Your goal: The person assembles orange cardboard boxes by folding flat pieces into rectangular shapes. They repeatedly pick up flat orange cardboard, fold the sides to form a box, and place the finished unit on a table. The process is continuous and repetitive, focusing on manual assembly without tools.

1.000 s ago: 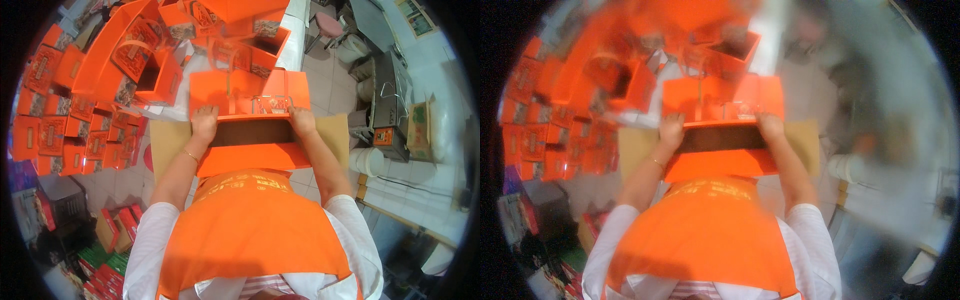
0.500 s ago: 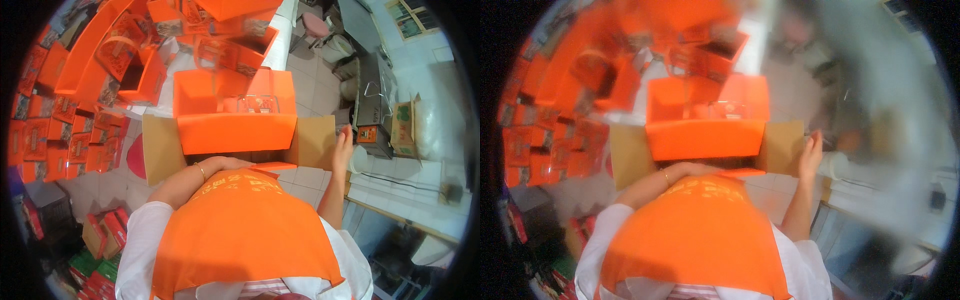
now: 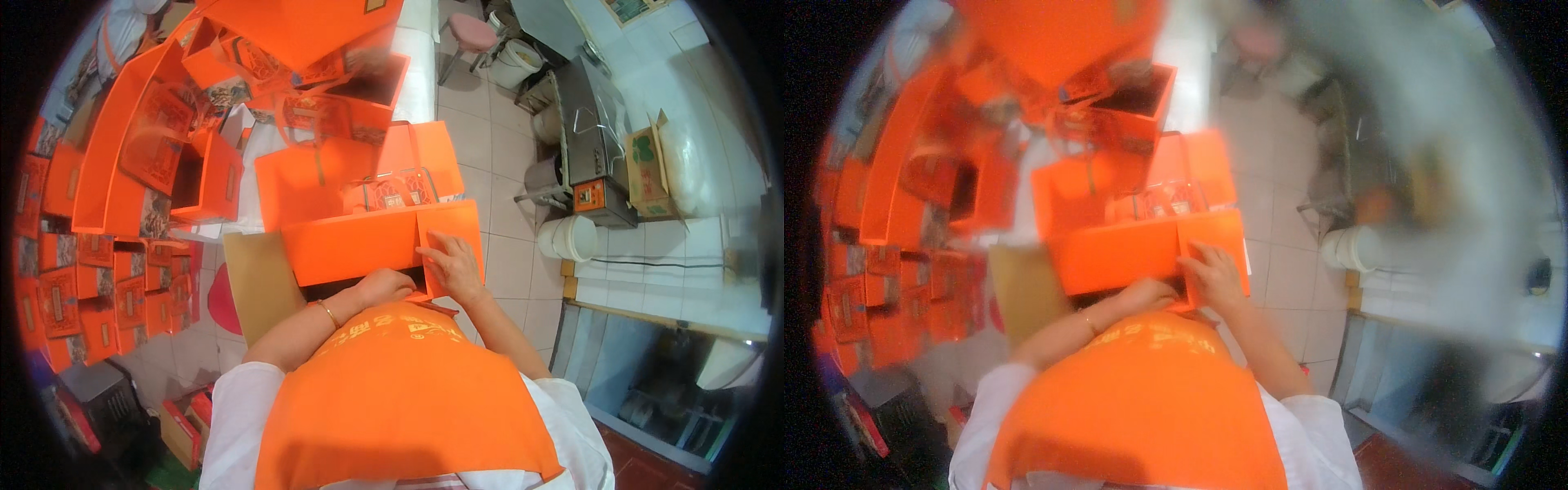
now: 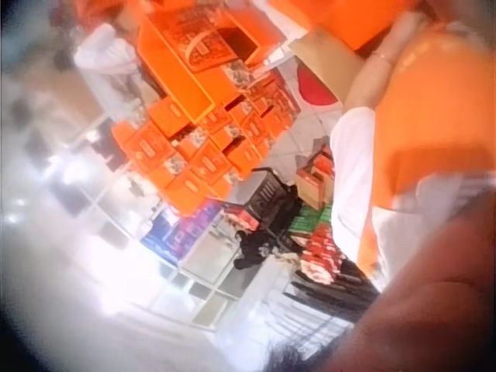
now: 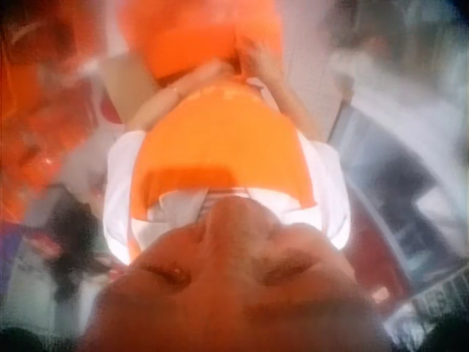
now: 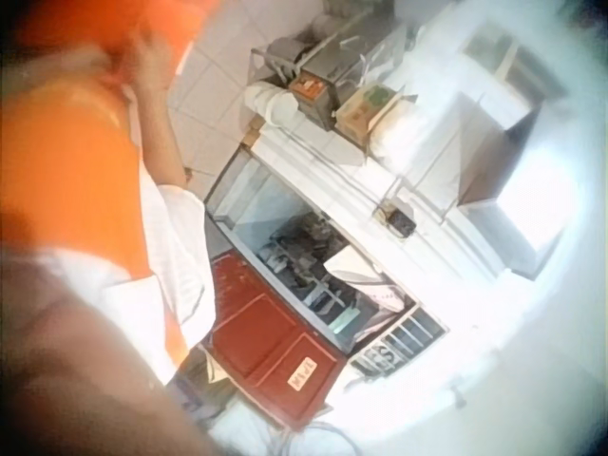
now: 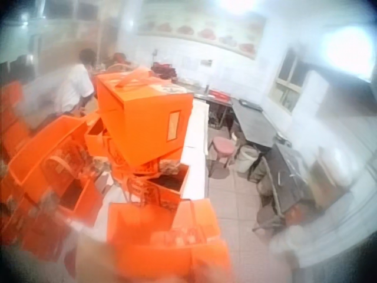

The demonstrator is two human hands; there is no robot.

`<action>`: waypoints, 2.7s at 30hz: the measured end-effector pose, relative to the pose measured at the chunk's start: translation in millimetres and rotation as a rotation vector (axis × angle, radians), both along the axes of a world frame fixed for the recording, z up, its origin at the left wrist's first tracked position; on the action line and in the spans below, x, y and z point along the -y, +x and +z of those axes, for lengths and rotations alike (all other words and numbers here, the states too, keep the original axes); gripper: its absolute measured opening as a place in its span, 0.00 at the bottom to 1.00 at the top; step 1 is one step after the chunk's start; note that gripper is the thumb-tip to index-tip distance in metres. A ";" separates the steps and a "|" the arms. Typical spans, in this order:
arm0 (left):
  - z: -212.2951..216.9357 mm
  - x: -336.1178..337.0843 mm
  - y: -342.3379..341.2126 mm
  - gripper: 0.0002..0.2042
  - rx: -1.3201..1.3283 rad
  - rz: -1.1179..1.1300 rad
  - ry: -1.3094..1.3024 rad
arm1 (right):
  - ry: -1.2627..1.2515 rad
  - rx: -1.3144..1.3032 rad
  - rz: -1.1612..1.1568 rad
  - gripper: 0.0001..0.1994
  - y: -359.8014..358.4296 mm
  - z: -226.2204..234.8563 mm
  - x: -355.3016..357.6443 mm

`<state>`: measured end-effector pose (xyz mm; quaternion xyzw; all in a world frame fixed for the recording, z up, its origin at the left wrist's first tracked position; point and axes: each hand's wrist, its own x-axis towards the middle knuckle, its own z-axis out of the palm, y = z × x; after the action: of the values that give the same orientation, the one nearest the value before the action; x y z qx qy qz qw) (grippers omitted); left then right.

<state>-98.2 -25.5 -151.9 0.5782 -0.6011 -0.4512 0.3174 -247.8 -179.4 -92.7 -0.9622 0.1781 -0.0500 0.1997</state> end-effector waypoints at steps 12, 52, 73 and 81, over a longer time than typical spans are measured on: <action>-26.8 73.1 21.3 0.18 -0.364 0.526 -0.134 | 0.030 -0.279 -0.378 0.58 6.5 -1.3 19.8; -70.2 17.9 -34.5 0.17 -0.403 -0.017 0.112 | 0.122 -0.185 -0.791 0.23 -19.3 -63.9 36.6; -35.7 50.5 13.3 0.18 0.073 -0.237 0.274 | 0.399 -0.123 -0.807 0.34 -31.3 -46.9 26.9; 118.1 -43.4 85.6 0.13 0.631 0.750 -0.787 | -0.273 0.283 -0.086 0.34 59.4 9.3 21.3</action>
<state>-12.6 17.8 -33.8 0.6949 -0.5431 0.1385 0.4504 -188.4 -200.7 -83.4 -0.9553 0.1809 -0.2167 0.0882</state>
